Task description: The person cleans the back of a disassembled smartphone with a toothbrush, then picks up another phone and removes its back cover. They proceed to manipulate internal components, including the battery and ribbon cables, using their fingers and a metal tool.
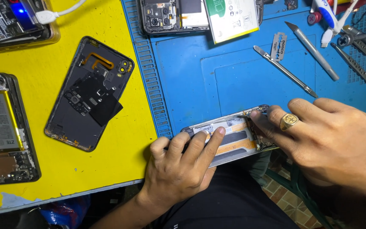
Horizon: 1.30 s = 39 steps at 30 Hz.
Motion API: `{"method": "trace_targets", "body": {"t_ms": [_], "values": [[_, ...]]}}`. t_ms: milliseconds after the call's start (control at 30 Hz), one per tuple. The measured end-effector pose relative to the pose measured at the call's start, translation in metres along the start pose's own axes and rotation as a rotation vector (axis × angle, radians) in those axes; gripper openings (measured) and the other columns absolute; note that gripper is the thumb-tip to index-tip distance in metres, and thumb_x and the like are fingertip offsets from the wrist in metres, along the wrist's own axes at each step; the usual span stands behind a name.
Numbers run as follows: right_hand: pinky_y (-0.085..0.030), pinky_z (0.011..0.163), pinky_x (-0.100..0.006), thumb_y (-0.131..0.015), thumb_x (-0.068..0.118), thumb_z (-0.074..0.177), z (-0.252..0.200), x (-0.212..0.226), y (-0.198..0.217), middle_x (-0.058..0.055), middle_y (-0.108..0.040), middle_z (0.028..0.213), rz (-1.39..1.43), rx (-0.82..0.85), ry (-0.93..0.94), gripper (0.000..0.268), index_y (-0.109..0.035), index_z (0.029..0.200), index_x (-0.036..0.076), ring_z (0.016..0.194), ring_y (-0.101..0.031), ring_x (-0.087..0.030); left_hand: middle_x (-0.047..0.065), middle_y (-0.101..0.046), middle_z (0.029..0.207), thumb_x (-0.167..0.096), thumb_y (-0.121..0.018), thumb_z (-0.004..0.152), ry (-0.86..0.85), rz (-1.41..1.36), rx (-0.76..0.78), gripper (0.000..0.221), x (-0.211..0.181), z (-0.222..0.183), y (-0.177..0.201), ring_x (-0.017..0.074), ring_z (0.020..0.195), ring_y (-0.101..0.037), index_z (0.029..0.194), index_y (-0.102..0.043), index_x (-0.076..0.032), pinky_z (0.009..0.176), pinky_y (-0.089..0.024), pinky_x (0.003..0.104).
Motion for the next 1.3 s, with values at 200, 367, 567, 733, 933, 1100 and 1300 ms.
{"method": "trace_targets", "body": {"t_ms": [200, 367, 567, 733, 933, 1100, 1300], "values": [[-0.053, 0.055, -0.035, -0.049, 0.037, 0.092, 0.000, 0.000, 0.004, -0.004, -0.057, 0.119, -0.055, 0.034, -0.009, 0.061, -0.052, 0.147, 0.010, 0.083, -0.060, -0.023, -0.009, -0.065, 0.110, -0.037, -0.064, 0.093, -0.003, -0.004, -0.003, 0.043, 0.000, 0.000, 0.000, 0.0170, 0.101, -0.056, 0.133, -0.072, -0.025, 0.081, -0.032, 0.037], [-0.054, 0.059, -0.035, -0.050, 0.036, 0.093, -0.001, 0.000, 0.007, -0.006, -0.059, 0.122, -0.054, 0.021, -0.017, 0.054, -0.057, 0.140, 0.012, 0.088, -0.061, -0.023, -0.008, -0.066, 0.110, -0.040, -0.066, 0.090, -0.008, -0.003, -0.005, 0.045, 0.000, -0.001, -0.001, 0.0174, 0.100, -0.055, 0.132, -0.073, -0.025, 0.081, -0.032, 0.037], [-0.051, 0.057, -0.033, -0.051, 0.038, 0.093, -0.001, -0.001, 0.009, -0.003, -0.059, 0.120, -0.094, 0.036, -0.036, 0.057, -0.057, 0.143, 0.012, 0.086, -0.060, -0.020, -0.008, -0.066, 0.111, -0.040, -0.065, 0.091, -0.007, -0.005, 0.005, 0.045, 0.000, -0.001, -0.002, 0.0176, 0.101, -0.056, 0.133, -0.072, -0.025, 0.081, -0.032, 0.037], [-0.049, 0.053, -0.032, -0.055, 0.033, 0.095, -0.002, -0.003, 0.013, -0.004, -0.062, 0.118, -0.096, -0.021, -0.037, 0.048, -0.062, 0.138, 0.014, 0.084, -0.062, -0.019, -0.008, -0.066, 0.112, -0.041, -0.067, 0.090, -0.007, -0.006, 0.011, 0.046, 0.000, -0.001, -0.002, 0.0178, 0.102, -0.056, 0.133, -0.072, -0.026, 0.081, -0.032, 0.037], [-0.046, 0.051, -0.031, -0.055, 0.038, 0.095, -0.004, -0.003, 0.010, -0.003, -0.061, 0.116, -0.118, -0.001, -0.036, 0.051, -0.061, 0.140, 0.015, 0.077, -0.060, -0.018, -0.008, -0.066, 0.111, -0.043, -0.068, 0.090, -0.002, 0.002, 0.021, 0.048, -0.001, -0.001, -0.002, 0.0174, 0.101, -0.056, 0.134, -0.072, -0.026, 0.082, -0.032, 0.037], [-0.046, 0.053, -0.032, -0.050, 0.036, 0.095, -0.005, -0.007, 0.010, -0.003, -0.062, 0.118, -0.091, 0.001, -0.053, 0.051, -0.060, 0.140, 0.013, 0.077, -0.060, -0.019, -0.008, -0.066, 0.111, -0.042, -0.069, 0.088, -0.007, -0.009, 0.013, 0.048, -0.001, -0.001, -0.003, 0.0180, 0.101, -0.056, 0.133, -0.072, -0.026, 0.082, -0.033, 0.037], [-0.048, 0.048, -0.034, -0.061, 0.032, 0.093, 0.004, -0.025, 0.025, 0.001, -0.067, 0.103, 0.237, -0.135, -0.195, 0.045, -0.064, 0.136, 0.020, 0.071, -0.067, -0.019, -0.008, -0.065, 0.110, -0.039, -0.067, 0.088, -0.006, -0.012, 0.015, 0.047, -0.001, 0.000, -0.001, 0.0177, 0.100, -0.056, 0.133, -0.073, -0.025, 0.081, -0.032, 0.037]]}}
Point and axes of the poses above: each hand's wrist, its own z-axis towards the middle knuckle, its own y-axis out of the back of the hand, x = y × z, the point moved 9 cm from there along z, towards the middle knuckle
